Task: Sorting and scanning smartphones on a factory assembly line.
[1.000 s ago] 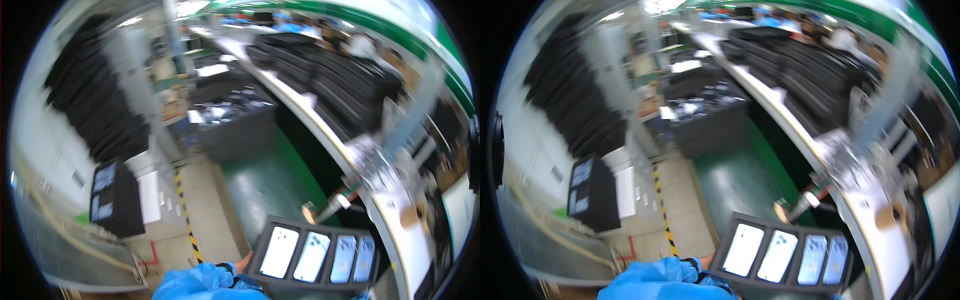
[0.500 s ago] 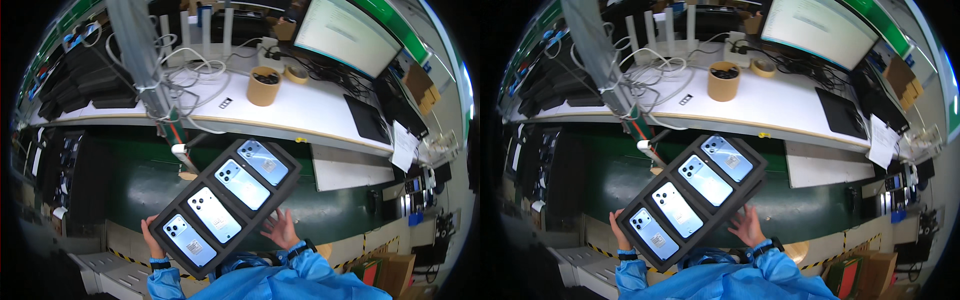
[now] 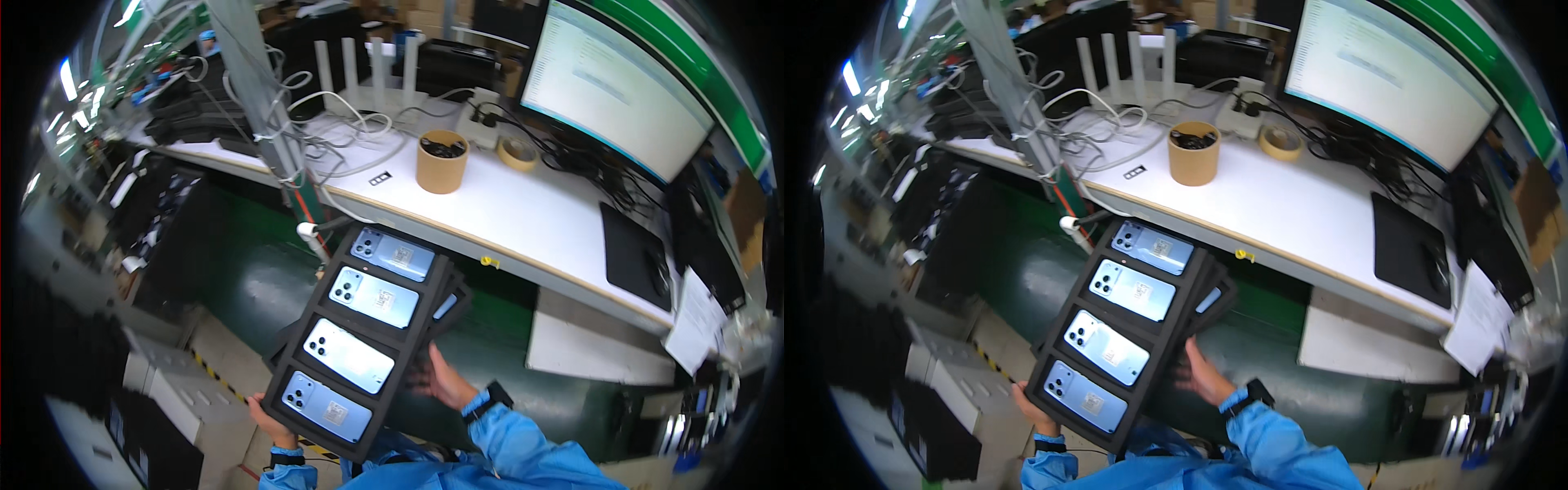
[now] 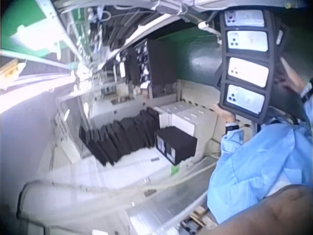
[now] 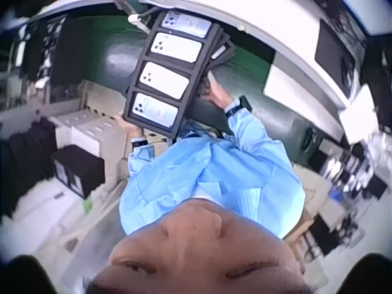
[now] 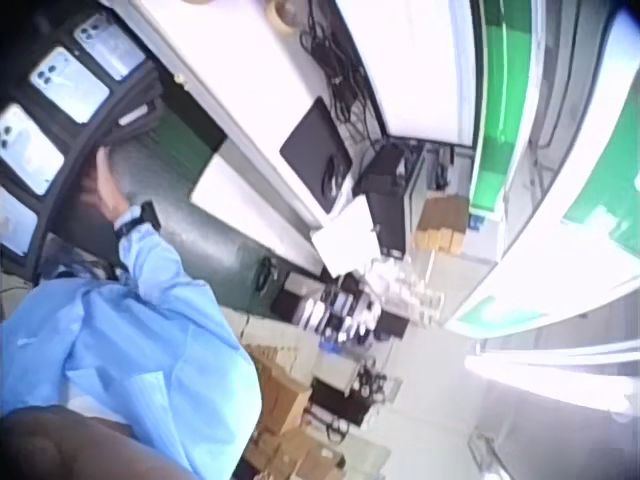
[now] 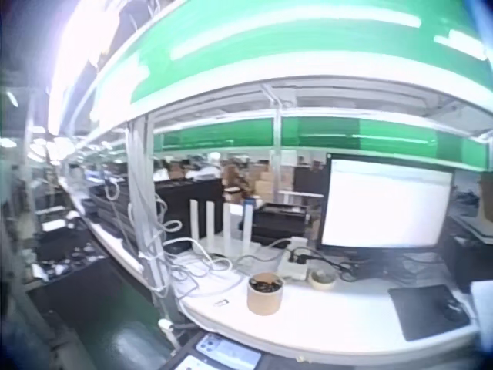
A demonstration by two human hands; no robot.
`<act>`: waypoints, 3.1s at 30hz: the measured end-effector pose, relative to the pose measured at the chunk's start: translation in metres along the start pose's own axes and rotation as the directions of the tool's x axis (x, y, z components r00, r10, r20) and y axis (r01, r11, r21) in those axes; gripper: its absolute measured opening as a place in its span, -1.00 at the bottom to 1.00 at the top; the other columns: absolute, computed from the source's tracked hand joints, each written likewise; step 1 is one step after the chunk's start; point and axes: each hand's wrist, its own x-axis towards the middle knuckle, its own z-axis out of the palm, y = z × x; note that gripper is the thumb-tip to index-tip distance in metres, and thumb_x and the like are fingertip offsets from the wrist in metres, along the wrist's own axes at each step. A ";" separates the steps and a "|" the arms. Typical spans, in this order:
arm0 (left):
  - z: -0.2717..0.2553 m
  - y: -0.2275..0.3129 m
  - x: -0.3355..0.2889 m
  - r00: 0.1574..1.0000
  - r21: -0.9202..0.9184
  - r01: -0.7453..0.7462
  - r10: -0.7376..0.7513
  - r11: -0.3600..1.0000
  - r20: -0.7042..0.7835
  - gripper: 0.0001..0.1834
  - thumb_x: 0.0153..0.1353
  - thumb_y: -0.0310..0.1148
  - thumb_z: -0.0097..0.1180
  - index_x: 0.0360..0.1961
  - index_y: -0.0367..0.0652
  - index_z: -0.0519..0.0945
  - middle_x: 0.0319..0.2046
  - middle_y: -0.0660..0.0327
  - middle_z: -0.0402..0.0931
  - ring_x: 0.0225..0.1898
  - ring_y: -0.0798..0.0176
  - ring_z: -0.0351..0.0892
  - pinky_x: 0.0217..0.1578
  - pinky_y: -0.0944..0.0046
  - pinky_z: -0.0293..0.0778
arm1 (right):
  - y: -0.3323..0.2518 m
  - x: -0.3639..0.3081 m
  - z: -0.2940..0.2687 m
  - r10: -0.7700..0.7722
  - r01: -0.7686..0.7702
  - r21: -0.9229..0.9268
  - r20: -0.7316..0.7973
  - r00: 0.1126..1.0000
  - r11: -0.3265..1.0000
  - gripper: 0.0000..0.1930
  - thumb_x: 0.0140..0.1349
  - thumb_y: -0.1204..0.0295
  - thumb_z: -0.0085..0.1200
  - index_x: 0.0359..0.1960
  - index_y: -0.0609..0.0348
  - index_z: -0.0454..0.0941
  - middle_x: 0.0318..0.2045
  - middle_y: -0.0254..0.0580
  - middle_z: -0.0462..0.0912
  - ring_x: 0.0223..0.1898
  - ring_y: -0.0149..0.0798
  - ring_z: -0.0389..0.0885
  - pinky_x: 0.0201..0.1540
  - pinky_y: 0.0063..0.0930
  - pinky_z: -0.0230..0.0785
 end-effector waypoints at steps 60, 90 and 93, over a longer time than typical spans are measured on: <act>0.064 -0.278 -0.304 0.930 -0.026 -0.101 0.103 0.995 0.353 -0.49 0.50 -0.01 -0.15 0.09 -0.29 0.48 -0.05 0.17 0.54 -0.04 0.32 0.53 0.05 0.29 0.40 | 0.213 -0.363 -0.369 -0.658 0.763 0.107 -0.440 0.611 0.637 -0.42 0.47 0.02 -0.15 0.24 0.30 0.39 0.08 -0.05 0.60 0.09 -0.19 0.60 0.18 -0.34 0.44; 0.086 -0.190 -0.272 0.457 0.153 -0.890 0.830 0.430 0.320 -0.81 0.27 -0.60 0.00 -0.09 -0.31 0.49 -0.07 0.06 0.51 0.00 0.18 0.49 0.13 0.18 0.38 | 0.151 -0.401 -0.439 -0.876 -0.310 -0.867 -0.244 -0.417 0.389 -0.30 0.05 0.27 0.26 0.29 0.11 0.39 0.13 0.14 0.50 0.20 0.12 0.40 0.29 -0.07 0.19; 0.113 -0.132 -0.282 0.008 0.041 -0.999 0.930 -0.008 0.368 -0.82 0.27 -0.67 -0.07 -0.13 -0.37 0.48 -0.04 -0.02 0.53 0.02 0.08 0.51 0.17 0.13 0.37 | 0.174 -0.425 -0.484 -0.790 -0.439 -0.659 -0.471 -0.392 0.610 -0.20 -0.02 0.26 0.28 0.34 0.12 0.32 0.05 0.18 0.54 0.10 0.19 0.47 0.22 -0.04 0.29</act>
